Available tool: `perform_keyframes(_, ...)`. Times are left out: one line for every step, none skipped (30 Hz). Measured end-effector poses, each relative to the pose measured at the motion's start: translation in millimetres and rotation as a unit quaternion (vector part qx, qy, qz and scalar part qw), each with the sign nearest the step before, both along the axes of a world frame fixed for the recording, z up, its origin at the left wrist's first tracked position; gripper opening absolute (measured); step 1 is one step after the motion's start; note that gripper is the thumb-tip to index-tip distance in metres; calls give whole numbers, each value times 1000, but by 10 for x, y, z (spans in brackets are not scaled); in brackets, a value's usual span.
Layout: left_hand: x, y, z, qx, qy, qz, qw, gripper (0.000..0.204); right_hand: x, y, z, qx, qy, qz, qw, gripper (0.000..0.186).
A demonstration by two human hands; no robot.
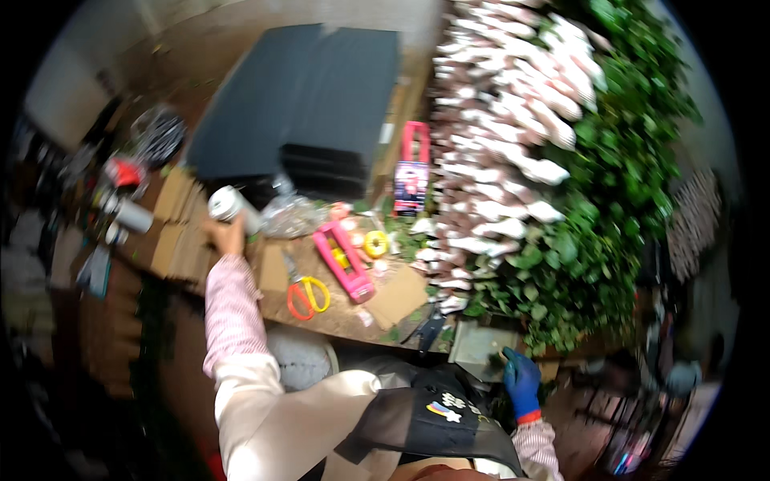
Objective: The person arranges white flowers and green leaves into a black plastic tray. They place the flowers and leaves into the tray, then cover them with a cardboard insert and a black lid. The person repeats this process with another tray.
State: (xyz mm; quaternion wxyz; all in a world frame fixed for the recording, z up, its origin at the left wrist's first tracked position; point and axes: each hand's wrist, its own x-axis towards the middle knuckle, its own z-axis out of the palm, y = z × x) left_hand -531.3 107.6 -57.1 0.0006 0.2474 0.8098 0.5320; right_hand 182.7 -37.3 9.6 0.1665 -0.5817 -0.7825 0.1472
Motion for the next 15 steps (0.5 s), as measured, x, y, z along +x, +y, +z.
perform_keyframes(-62, -121, 63, 25, 91, 14, 995, 88, 51, 40, -77, 13, 4, 6, 1000, 31)
perform_keyframes(-51, -128, 68, 49, 183, 11, 982, 83, 47, 59, 12, 1, -2, 1, 1000, 31)
perform_keyframes(-21, -102, 207, 67, 287, -8, 955, 78, 19, 100, 42, 14, -1, 13, 1000, 32)
perform_keyframes(63, -47, 389, 73, 378, -38, 922, 74, 24, 125, 30, 20, -13, 14, 1000, 32)
perform_keyframes(164, 6, 606, 62, 446, -69, 890, 69, -54, 171, 144, 18, -26, 24, 999, 32)
perform_keyframes(282, 81, 822, 39, 492, -116, 862, 67, -37, 162, 158, 6, -17, 21, 1000, 31)
perform_keyframes(431, 189, 1023, -13, 523, -152, 839, 68, 20, 138, 75, 35, -27, 22, 999, 35)
perform_keyframes(563, 295, 1208, -67, 556, -180, 808, 69, 38, 147, 34, 47, -17, 29, 998, 34)
perform_keyframes(625, 397, 1291, -118, 561, -214, 791, 76, 64, 126, 9, 41, -15, 23, 999, 34)
perform_keyframes(701, 485, 1376, -170, 544, -242, 785, 70, 78, 111, 2, 37, -11, 18, 999, 33)
perform_keyframes(685, 561, 1383, -176, 542, -268, 777, 67, 87, 78, 12, 32, -8, 12, 999, 33)
perform_keyframes(647, 634, 1420, -183, 542, -289, 768, 64, 92, 86, -2, 31, 0, 10, 999, 33)
perform_keyframes(703, 669, 1474, -194, 539, -296, 764, 55, 96, 57, -24, 35, -6, 6, 999, 32)
perform_keyframes(701, 727, 1440, -204, 519, -313, 769, 52, 124, 25, -12, 41, -1, -1, 999, 32)
perform_keyframes(641, 756, 1369, -212, 507, -305, 778, 50, 98, 34, 16, 46, 8, -2, 999, 32)
